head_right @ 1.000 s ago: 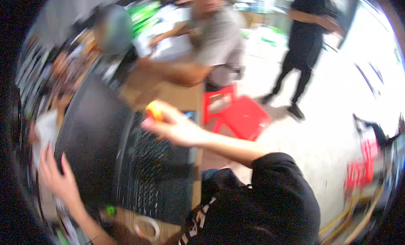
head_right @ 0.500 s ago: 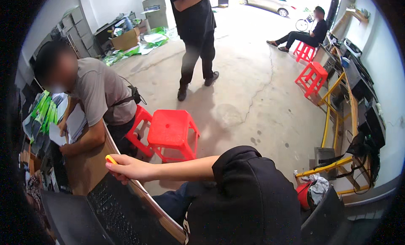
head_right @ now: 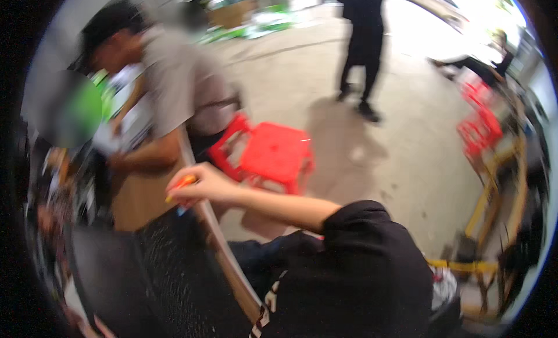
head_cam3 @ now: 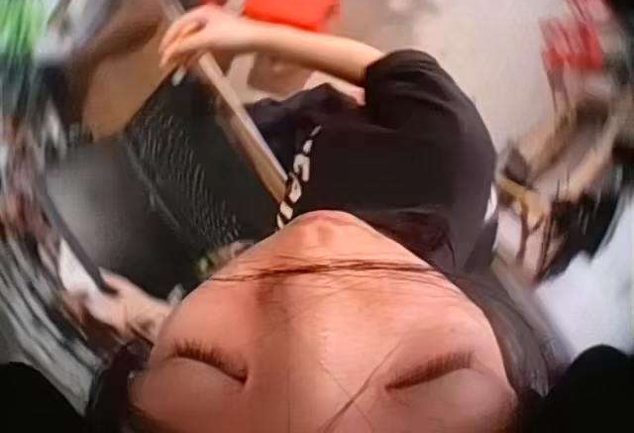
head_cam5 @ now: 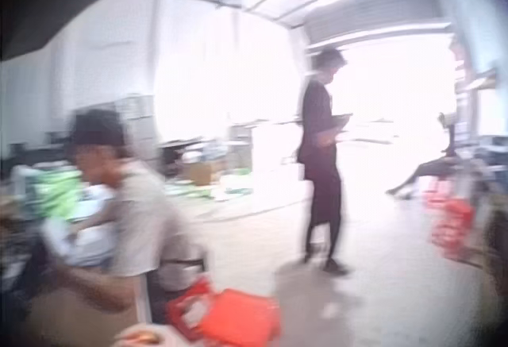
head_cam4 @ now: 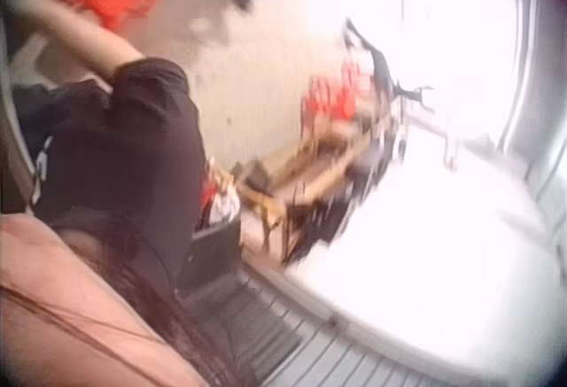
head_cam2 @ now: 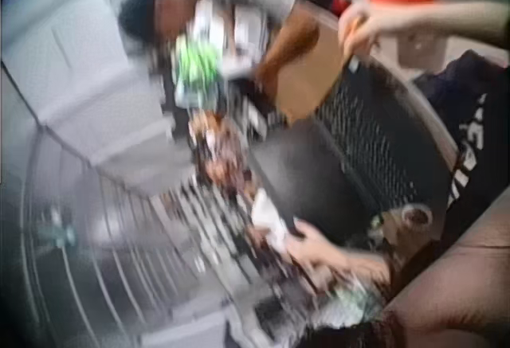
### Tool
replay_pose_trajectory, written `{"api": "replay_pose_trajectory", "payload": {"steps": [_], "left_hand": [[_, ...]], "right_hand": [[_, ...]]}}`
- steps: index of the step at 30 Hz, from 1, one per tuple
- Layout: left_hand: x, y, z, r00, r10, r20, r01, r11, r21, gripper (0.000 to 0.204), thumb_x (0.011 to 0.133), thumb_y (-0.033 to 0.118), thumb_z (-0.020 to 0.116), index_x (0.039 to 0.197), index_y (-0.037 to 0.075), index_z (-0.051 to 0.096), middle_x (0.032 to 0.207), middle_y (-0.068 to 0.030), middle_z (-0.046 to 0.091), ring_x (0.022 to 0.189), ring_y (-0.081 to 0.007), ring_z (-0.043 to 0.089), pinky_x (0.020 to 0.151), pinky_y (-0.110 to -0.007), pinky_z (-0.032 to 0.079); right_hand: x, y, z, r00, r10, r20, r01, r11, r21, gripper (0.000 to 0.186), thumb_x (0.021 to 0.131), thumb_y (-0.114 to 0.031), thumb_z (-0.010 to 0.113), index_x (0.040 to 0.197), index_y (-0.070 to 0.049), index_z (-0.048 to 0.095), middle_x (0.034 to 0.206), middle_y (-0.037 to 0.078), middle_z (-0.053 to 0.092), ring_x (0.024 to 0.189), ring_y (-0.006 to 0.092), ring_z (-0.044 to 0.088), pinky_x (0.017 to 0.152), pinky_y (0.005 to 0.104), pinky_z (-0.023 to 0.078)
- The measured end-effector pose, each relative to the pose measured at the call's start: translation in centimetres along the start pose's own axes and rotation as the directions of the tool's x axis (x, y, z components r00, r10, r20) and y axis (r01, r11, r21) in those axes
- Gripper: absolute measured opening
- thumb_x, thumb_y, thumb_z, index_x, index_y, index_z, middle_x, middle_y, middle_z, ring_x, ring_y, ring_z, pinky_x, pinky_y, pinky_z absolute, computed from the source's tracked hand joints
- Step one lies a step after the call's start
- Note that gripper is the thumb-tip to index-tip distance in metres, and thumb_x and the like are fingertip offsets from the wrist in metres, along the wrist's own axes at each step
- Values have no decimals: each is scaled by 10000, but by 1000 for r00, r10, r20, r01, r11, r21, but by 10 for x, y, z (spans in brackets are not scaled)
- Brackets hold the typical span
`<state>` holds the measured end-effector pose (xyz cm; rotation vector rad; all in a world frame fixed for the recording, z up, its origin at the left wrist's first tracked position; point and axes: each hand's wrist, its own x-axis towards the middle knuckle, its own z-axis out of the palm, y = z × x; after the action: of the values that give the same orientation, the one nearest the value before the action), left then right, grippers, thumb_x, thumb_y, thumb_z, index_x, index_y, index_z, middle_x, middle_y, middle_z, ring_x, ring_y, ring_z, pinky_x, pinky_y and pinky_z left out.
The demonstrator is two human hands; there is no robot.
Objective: The person disassembles a laptop by removing the outer casing and prying off the bezel around the screen using a screwdriver and by hand.
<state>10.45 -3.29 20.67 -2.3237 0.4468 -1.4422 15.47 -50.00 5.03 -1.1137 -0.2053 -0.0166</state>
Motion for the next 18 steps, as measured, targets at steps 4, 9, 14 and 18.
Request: {"api": "replay_pose_trajectory", "payload": {"steps": [4, 9, 14, 18], "left_hand": [[-13, -3, 11, 908, -327, 264, 312, 945, 98, 374, 907, 302, 702, 1098, -16, 654, 1083, -168, 673, 1023, -322, 647, 889, -384, 499], [-13, 6, 11, 939, -307, 155, 301, 952, 59, 252, 863, 241, 730, 960, 28, 637, 903, -127, 637, 854, -339, 634, 734, -404, 499], [5, 11, 7, 925, -340, 167, 344, 939, 5, 207, 849, 184, 741, 903, 20, 627, 874, -113, 638, 813, -318, 633, 704, -389, 497], [6, 12, 8, 926, -347, 152, 353, 936, -12, 174, 853, 154, 734, 878, 18, 628, 853, -112, 633, 794, -307, 634, 697, -368, 497]], "right_hand": [[39, 20, 21, 863, 203, 462, -269, 959, 82, 298, 941, -135, 651, 1208, -66, 536, 987, 72, 685, 873, 146, 678, 750, 269, 567], [82, 50, 86, 727, 322, 606, -393, 919, -16, 345, 1000, -111, 418, 1345, -116, 441, 920, 12, 539, 724, 86, 539, 635, 231, 468], [165, 53, 137, 884, -27, 467, 216, 910, -355, 317, 1048, -272, 442, 1350, -183, 486, 764, -44, 443, 628, 52, 442, 552, 219, 398], [204, 60, 159, 831, -246, 499, 491, 745, -451, 273, 1010, -172, 445, 1251, -122, 562, 748, 21, 517, 662, 101, 481, 637, 284, 433]]}}
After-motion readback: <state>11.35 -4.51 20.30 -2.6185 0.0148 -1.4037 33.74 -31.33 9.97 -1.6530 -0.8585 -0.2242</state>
